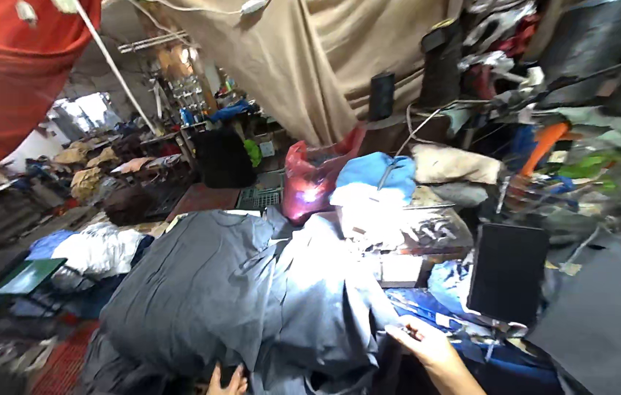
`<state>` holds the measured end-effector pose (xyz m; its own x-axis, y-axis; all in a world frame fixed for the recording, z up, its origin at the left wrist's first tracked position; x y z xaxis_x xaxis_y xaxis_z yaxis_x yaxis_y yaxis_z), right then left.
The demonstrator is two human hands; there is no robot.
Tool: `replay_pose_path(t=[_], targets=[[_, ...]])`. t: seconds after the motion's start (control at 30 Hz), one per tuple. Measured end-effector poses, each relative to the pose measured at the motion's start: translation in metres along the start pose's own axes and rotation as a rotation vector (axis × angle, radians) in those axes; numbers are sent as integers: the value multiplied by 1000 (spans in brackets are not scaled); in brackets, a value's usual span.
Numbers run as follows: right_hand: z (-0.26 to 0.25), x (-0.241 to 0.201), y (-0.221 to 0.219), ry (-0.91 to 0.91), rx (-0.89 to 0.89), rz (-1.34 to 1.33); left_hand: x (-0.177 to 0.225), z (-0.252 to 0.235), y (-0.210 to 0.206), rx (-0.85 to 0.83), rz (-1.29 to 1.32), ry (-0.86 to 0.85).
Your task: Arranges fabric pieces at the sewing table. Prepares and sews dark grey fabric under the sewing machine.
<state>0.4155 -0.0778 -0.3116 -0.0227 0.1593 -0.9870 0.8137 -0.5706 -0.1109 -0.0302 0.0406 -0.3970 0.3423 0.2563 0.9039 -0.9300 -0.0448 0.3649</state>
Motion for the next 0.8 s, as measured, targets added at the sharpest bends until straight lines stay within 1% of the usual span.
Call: replay_pose_path(t=[0.03, 0.1, 0.17, 0.2, 0.23, 0.27, 0.33, 0.37, 0.4, 0.43, 0.47, 0.53, 0.57, 0.6, 0.63, 0.67, 0.7, 0.73, 0.8], targets=[[-2, 3, 0, -10, 11, -12, -9, -1, -6, -42, 50, 109], [-3, 8, 0, -38, 22, -34, -15, 4, -31, -219, 60, 259], [-5, 13, 2, -50, 37, -39, -14, 11, -62, -423, -16, 299], [-5, 14, 3, -55, 45, -45, -14, 12, -75, -471, -72, 290], [-6, 15, 4, -64, 47, -52, -14, 11, -83, -464, -105, 284], [-5, 14, 5, -76, 48, -59, -12, 12, -86, -422, -119, 287], [-4, 14, 5, -89, 40, -68, 10, 24, -73, -382, -223, 260], [-3, 12, 4, -87, 30, -76, 32, 32, -58, -363, -270, 193], [-3, 11, 3, -86, 18, -87, 62, 40, -38, -338, -304, 92], [-2, 8, 2, -89, -1, -101, 100, 46, -12, -306, -321, -31], [-1, 6, -2, -96, -21, -119, 143, 47, 19, -240, -337, -191], [4, 4, -14, -121, -47, -177, 224, 38, 84, -49, -390, -531], [7, 4, -21, -129, -56, -205, 256, 28, 110, 44, -407, -655], [9, 3, -29, -137, -74, -240, 283, 15, 128, 148, -415, -737], [11, 2, -38, -143, -99, -276, 304, 1, 137, 250, -413, -772], [12, 2, -46, -150, -120, -322, 320, -11, 136, 341, -405, -780], [13, 3, -52, -161, -131, -367, 330, -18, 125, 404, -412, -783], [14, 5, -56, -178, -133, -406, 337, -21, 105, 416, -457, -804], [16, 10, -58, -216, -130, -462, 335, -9, 43, 363, -522, -969]])
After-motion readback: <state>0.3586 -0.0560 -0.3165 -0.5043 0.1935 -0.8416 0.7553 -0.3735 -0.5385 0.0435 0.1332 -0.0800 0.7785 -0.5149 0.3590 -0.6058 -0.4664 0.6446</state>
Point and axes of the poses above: each hand's wrist, its own z-axis away from the middle knuckle, its own y-axis out of the back of the hand, x = y × z, the point moved 8 cm from there along -z, towards the middle knuckle, and after that the axes turned 12 degrees about -z, right-handed, at the moved point
